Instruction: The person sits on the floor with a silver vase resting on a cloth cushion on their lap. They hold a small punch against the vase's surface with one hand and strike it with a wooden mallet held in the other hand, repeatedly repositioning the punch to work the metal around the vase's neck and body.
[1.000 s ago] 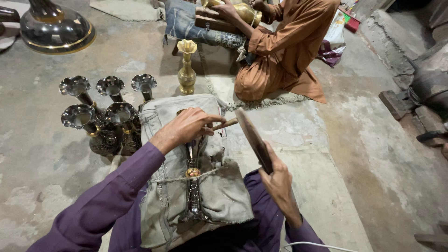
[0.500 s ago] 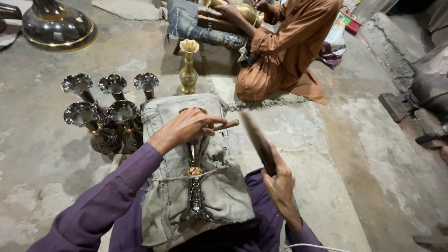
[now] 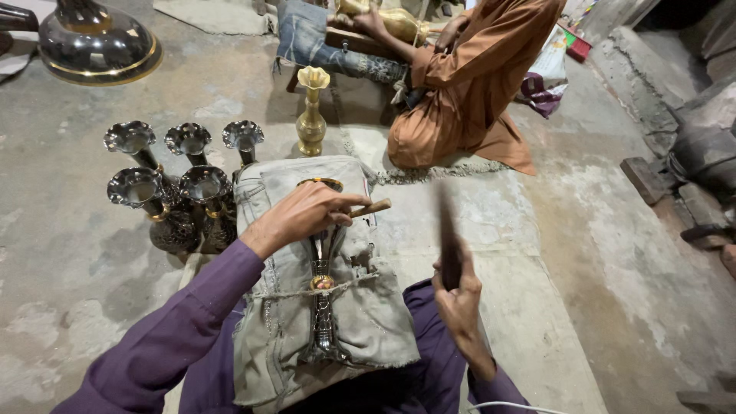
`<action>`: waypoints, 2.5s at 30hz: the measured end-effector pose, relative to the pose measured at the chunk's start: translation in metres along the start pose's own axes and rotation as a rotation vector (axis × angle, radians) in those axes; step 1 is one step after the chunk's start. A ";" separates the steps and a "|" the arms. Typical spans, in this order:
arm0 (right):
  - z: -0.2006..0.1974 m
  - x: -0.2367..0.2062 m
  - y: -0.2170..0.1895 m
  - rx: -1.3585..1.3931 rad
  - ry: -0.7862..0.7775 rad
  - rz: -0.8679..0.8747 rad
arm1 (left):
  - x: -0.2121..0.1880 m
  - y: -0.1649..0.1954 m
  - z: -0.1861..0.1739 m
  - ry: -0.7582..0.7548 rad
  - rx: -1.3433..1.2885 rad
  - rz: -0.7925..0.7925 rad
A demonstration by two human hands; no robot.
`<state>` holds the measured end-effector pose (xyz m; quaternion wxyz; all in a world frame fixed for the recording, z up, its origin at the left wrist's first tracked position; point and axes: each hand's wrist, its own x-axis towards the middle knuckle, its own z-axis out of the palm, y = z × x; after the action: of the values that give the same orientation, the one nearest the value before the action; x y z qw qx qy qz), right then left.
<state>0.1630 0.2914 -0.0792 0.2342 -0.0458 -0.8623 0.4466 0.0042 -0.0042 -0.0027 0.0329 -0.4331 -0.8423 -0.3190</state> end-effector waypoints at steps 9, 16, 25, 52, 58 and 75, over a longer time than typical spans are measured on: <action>-0.005 0.005 0.001 -0.479 -0.388 -0.064 | -0.014 -0.014 -0.002 0.232 -0.315 -0.070; 0.005 0.004 -0.006 -0.320 -0.430 -0.106 | -0.007 -0.023 -0.007 0.128 -0.671 -0.314; 0.012 0.006 0.009 -0.348 -0.490 -0.170 | 0.006 -0.010 -0.004 -0.036 -0.101 -0.025; 0.028 -0.019 0.055 -0.058 -0.066 -0.022 | 0.013 0.004 -0.003 -0.231 0.070 0.016; 0.030 -0.021 0.067 -0.185 -0.110 -0.001 | 0.011 0.003 -0.003 -0.218 0.070 0.026; 0.024 -0.021 0.032 -0.080 -0.097 0.038 | -0.005 0.005 -0.016 -0.142 0.046 0.084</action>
<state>0.1663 0.2865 -0.1238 0.1816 -0.0498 -0.8887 0.4181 0.0073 -0.0150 0.0111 -0.0035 -0.4885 -0.8309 -0.2664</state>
